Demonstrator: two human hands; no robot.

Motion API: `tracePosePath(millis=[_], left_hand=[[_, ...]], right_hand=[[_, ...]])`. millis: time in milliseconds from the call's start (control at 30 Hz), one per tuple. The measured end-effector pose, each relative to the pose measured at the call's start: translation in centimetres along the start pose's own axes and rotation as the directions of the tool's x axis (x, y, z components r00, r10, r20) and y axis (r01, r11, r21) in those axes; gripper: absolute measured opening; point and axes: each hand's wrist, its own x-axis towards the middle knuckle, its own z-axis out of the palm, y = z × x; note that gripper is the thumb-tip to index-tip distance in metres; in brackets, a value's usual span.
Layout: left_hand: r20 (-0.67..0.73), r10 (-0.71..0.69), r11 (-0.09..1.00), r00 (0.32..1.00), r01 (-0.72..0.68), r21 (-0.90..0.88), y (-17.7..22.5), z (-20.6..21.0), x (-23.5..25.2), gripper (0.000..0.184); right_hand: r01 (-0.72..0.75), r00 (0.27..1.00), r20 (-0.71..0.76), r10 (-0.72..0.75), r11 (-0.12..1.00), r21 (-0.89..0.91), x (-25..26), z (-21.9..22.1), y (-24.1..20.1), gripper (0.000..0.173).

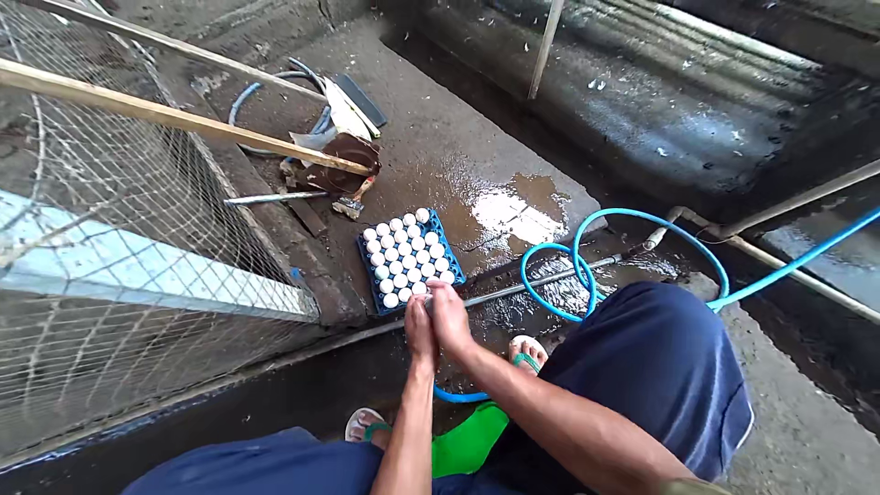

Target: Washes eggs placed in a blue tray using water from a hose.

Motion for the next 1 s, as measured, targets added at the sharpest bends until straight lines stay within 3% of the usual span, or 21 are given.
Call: tracePosePath(millis=[67, 133, 200, 233, 267, 333, 400, 467, 533, 600, 900, 1000], left_hand=[[0.023, 0.004, 0.999, 1.000, -0.003, -0.032, -0.1, -0.1, -0.1, 0.042], [0.108, -0.067, 0.990, 0.992, 0.079, -0.114, -0.7, -0.7, 0.1, 0.044], [0.205, -0.084, 0.980, 0.975, 0.118, -0.158, -1.6, -1.3, 0.4, 0.036], [0.237, -0.085, 0.975, 0.968, 0.130, -0.180, -1.9, -1.5, 0.5, 0.034], [0.257, -0.082, 0.967, 0.963, 0.139, -0.213, -1.9, -1.7, 0.5, 0.033], [0.250, -0.041, 0.964, 0.967, 0.105, -0.245, -1.4, -1.7, 0.7, 0.039], [0.232, -0.026, 0.981, 0.972, 0.070, -0.184, -0.9, -1.3, 0.3, 0.050], [0.221, -0.080, 0.993, 0.972, 0.098, -0.072, -0.3, -1.5, 0.1, 0.054], [0.150, -0.150, 0.988, 0.977, 0.153, -0.009, -0.6, -1.3, 0.4, 0.051], [0.195, -0.223, 0.973, 0.955, 0.230, -0.015, -0.9, -1.8, 0.5, 0.049], [0.414, -0.268, 0.906, 0.870, 0.374, -0.199, -2.2, -3.9, 0.9, 0.033], [0.397, -0.236, 0.912, 0.887, 0.343, -0.223, -2.7, -4.8, 1.0, 0.030]], right_hand=[[0.112, 0.994, -0.011, -0.112, 0.993, -0.026, -0.5, 0.0, 0.6, 0.042], [-0.077, 0.996, 0.040, 0.076, 0.997, 0.032, 1.1, -0.5, 0.5, 0.040], [-0.345, 0.936, 0.132, 0.327, 0.927, 0.149, 2.6, -1.0, 0.5, 0.038], [-0.383, 0.922, 0.133, 0.364, 0.907, 0.173, 2.7, -1.1, 0.7, 0.039], [-0.343, 0.938, 0.113, 0.329, 0.928, 0.148, 2.5, -1.1, 0.7, 0.042], [-0.088, 0.995, 0.054, 0.089, 0.996, -0.030, 1.6, -0.8, 0.3, 0.045], [0.125, 0.992, 0.046, -0.118, 0.974, -0.190, 0.6, -0.5, 0.3, 0.043], [0.053, 0.999, 0.007, -0.052, 0.981, -0.184, 1.3, -0.3, 0.4, 0.042], [-0.165, 0.986, -0.010, 0.165, 0.981, -0.099, 3.2, -0.1, 0.6, 0.040], [-0.307, 0.951, 0.008, 0.309, 0.949, -0.075, 4.5, -0.3, 0.9, 0.039], [-0.338, 0.918, 0.147, 0.368, 0.920, -0.197, 5.3, -1.7, 3.2, 0.033], [-0.334, 0.917, 0.141, 0.374, 0.911, -0.244, 4.7, -1.8, 3.8, 0.035]])
